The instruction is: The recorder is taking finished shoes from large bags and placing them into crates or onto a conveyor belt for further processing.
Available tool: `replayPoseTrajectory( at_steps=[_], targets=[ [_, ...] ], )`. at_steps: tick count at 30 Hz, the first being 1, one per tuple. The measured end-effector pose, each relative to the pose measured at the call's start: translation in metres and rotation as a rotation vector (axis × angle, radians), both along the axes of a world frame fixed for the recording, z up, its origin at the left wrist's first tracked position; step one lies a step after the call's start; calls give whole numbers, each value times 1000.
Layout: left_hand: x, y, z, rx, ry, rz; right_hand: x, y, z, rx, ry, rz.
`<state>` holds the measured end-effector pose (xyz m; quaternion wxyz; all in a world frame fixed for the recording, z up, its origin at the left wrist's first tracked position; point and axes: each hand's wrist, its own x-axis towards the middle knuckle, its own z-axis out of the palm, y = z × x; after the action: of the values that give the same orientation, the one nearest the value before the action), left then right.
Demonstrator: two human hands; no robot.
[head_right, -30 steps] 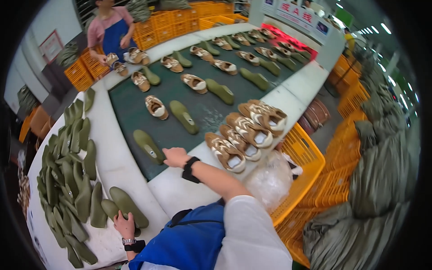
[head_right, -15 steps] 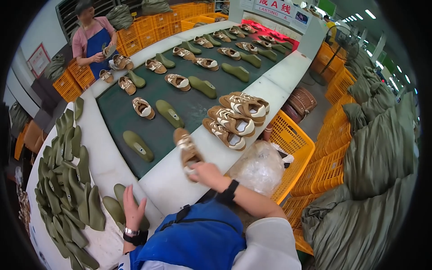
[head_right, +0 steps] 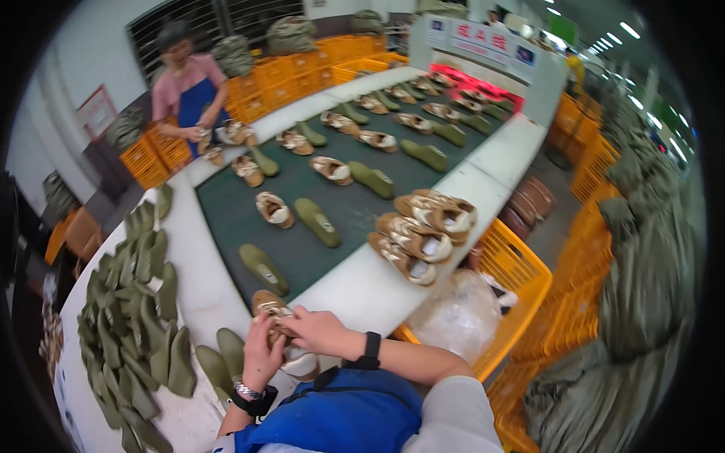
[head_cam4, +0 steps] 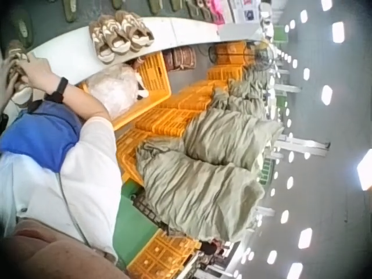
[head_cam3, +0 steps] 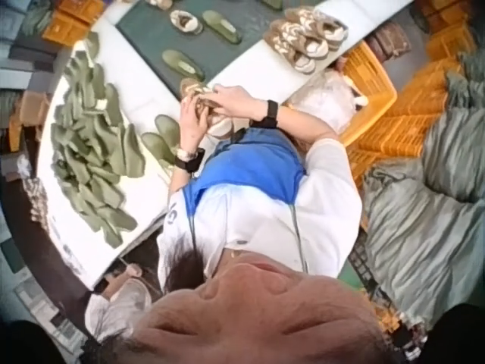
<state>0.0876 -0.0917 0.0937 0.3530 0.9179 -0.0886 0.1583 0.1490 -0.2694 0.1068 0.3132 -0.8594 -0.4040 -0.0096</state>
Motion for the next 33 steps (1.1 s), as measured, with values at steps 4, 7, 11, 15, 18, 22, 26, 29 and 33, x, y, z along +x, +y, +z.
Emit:
replayPoseTrajectory(
  at_steps=[4, 7, 11, 15, 18, 22, 26, 29, 33],
  targets=[
    [-7, 6, 10, 35, -49, 76, 10, 15, -13, 104, 88, 22],
    [-10, 18, 11, -138, 52, 149, 16, 29, -11, 454, 184, -17],
    [1, 31, 39, -173, 130, 174, 29, 47, 3, 514, 215, -25],
    [11, 32, 50, 99, 3, 96, 34, 58, 8, 518, 88, 46],
    [14, 37, 40, 279, -108, 121, 42, 59, 11, 526, 23, 94],
    [20, 46, 43, 203, -401, 129, 39, 51, 28, 28, 90, 151],
    [25, 43, 49, 188, -376, 230, 36, 58, 47, 161, -98, 115],
    [26, 36, 61, 176, -373, 260, 40, 70, 44, 244, -73, 91],
    [22, 33, 69, 235, -279, 230, 43, 80, 32, 375, -128, 56]
  ],
)
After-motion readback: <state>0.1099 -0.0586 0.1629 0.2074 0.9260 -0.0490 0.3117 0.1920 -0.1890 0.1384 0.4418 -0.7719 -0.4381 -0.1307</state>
